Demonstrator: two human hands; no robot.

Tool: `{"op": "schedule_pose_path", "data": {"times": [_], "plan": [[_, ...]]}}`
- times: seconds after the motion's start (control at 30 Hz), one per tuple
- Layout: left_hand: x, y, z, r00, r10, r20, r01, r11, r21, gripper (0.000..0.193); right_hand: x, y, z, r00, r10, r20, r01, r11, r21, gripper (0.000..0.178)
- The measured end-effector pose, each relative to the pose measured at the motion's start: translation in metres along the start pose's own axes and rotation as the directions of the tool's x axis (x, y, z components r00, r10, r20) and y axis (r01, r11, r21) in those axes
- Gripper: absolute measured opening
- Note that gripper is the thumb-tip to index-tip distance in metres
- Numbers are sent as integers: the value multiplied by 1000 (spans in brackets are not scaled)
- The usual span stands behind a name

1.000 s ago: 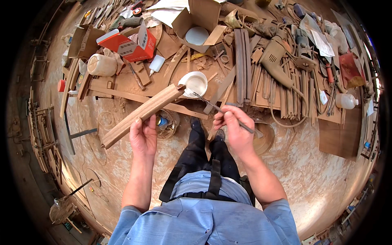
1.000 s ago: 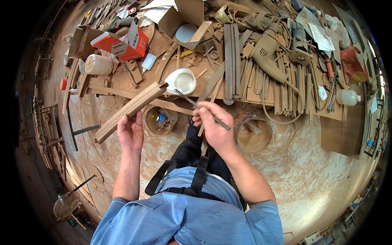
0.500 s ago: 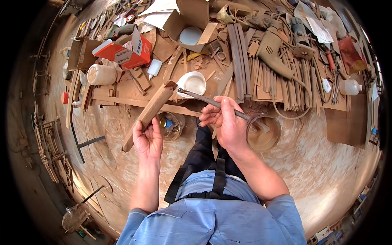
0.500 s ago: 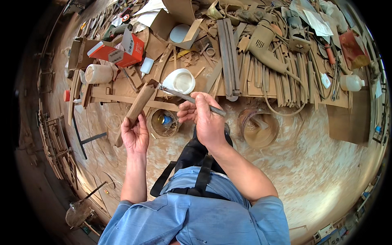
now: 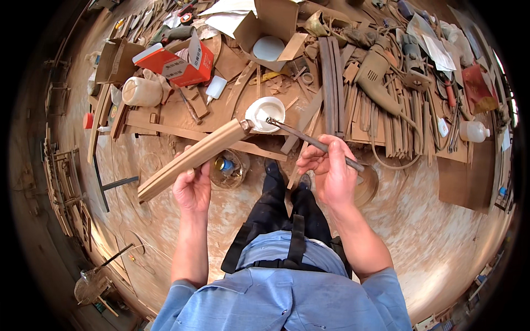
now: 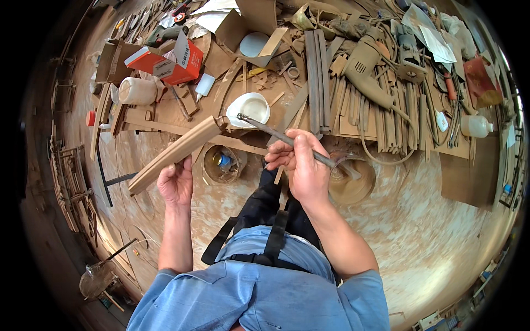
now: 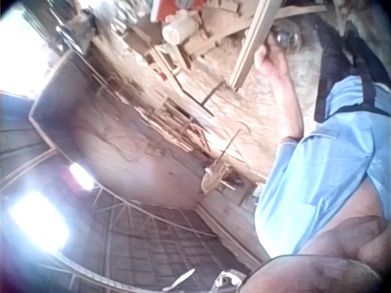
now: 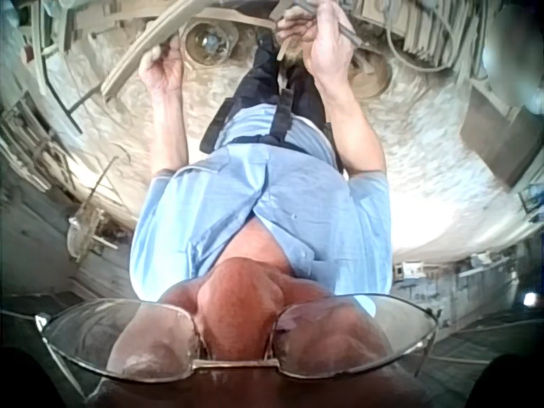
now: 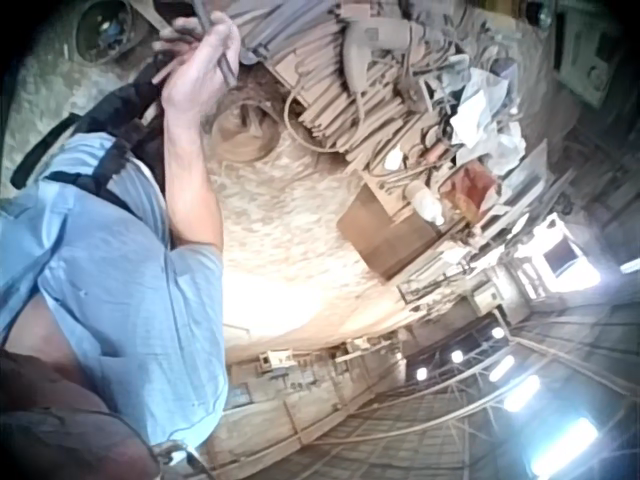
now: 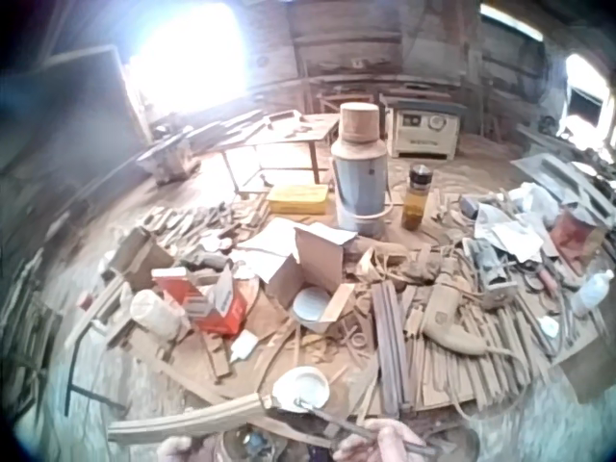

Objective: The person applies glue to the ends of wooden slats using a brush and a container of white adhesive. They then position the slats onto a curved wooden frame on the floor and secure them with a hammer. Finally, the person picks up a large wooden board and places it onto the frame, tapping it into position.

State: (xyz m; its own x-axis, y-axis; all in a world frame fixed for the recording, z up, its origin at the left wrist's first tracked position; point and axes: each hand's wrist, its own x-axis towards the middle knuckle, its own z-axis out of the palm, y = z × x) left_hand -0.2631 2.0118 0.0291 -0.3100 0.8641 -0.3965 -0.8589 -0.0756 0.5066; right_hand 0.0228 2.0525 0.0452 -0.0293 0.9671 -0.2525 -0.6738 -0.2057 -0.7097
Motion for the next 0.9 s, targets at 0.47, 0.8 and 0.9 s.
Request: {"op": "schedule_pose_path", "data": {"times": [0.47, 0.8, 0.9], "plan": [[-1, 9, 4, 984, 20, 177, -35, 996, 84, 50, 6, -7, 25, 997, -1, 76, 29, 930, -366, 27], [12, 24, -1, 968, 4, 252, -49, 984, 171, 45, 16, 5, 38, 973, 81, 217, 53, 833, -550, 26], [15, 29, -10, 961, 25, 274, -81, 978, 195, 45, 28, 4, 31, 989, 1, 145, 69, 874, -481, 28]]}}
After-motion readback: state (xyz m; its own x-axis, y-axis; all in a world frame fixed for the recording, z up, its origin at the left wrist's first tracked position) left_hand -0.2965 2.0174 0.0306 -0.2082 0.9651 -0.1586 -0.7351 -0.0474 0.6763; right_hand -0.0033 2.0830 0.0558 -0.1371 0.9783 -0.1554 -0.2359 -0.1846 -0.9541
